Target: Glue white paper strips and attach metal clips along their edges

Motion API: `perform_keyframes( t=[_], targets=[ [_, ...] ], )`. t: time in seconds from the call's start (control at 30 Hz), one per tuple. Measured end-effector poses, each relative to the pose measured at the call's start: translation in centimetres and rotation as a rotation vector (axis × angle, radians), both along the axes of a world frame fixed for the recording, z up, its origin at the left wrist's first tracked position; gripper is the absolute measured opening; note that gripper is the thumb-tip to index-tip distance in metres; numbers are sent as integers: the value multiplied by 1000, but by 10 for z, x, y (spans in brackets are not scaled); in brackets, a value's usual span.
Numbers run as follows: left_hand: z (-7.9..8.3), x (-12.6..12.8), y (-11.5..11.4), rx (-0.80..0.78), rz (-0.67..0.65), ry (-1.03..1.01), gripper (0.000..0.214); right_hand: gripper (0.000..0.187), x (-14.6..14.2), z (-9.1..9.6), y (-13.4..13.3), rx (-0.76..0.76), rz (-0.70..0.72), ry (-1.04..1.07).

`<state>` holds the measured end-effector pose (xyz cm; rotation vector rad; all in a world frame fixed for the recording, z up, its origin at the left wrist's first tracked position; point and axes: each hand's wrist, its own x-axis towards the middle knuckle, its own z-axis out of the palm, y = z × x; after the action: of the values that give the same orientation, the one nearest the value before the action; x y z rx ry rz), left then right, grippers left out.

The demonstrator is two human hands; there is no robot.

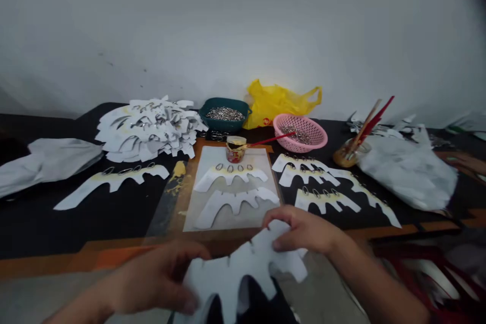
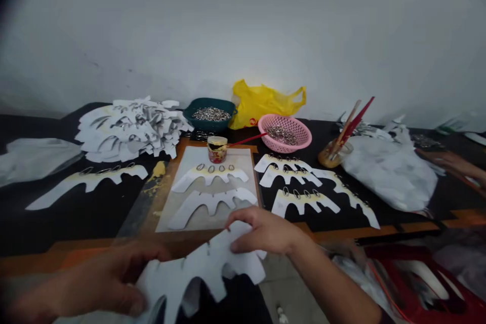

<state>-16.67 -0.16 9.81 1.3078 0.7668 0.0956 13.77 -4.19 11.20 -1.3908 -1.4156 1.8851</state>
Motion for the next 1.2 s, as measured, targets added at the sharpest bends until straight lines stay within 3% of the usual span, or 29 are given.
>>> perform_keyframes(
  t=[0.13, 0.27, 0.37, 0.53, 0.67, 0.87, 0.97, 1.07, 1.13, 1.2],
  targets=[
    [-20, 54, -11, -257, 89, -196, 33, 31, 61, -2, -23, -56, -133, -9],
    [-41, 91, -22, -396, 233, -272, 31, 31, 95, -16, -35, -92, -232, -24],
    [-51, 112, -31, -397, 339, -252, 34, 29, 109, -25, -34, -78, -313, 4],
    [-53, 140, -38, -261, 429, -177, 40, 28, 124, -28, -21, 20, -481, 39],
    [-53, 138, -38, -120, 425, -142, 43, 32, 118, -29, -19, -1, -528, 72],
    [-55, 91, -25, 240, 353, 58, 35, 32, 77, -37, -21, -19, -375, -111],
    [-57, 74, -21, 470, 388, 300, 35, 32, 53, -50, -18, 153, -318, -324],
    [-62, 68, -22, 735, 340, 547, 33, 33, 38, -64, -17, 409, -283, -698],
    [-63, 64, -19, 917, 306, 639, 30, 32, 35, -66, -16, 581, -251, -888],
    [-61, 58, -7, 1048, 318, 698, 30, 28, 35, -61, -8, 702, -212, -939]
  ],
)
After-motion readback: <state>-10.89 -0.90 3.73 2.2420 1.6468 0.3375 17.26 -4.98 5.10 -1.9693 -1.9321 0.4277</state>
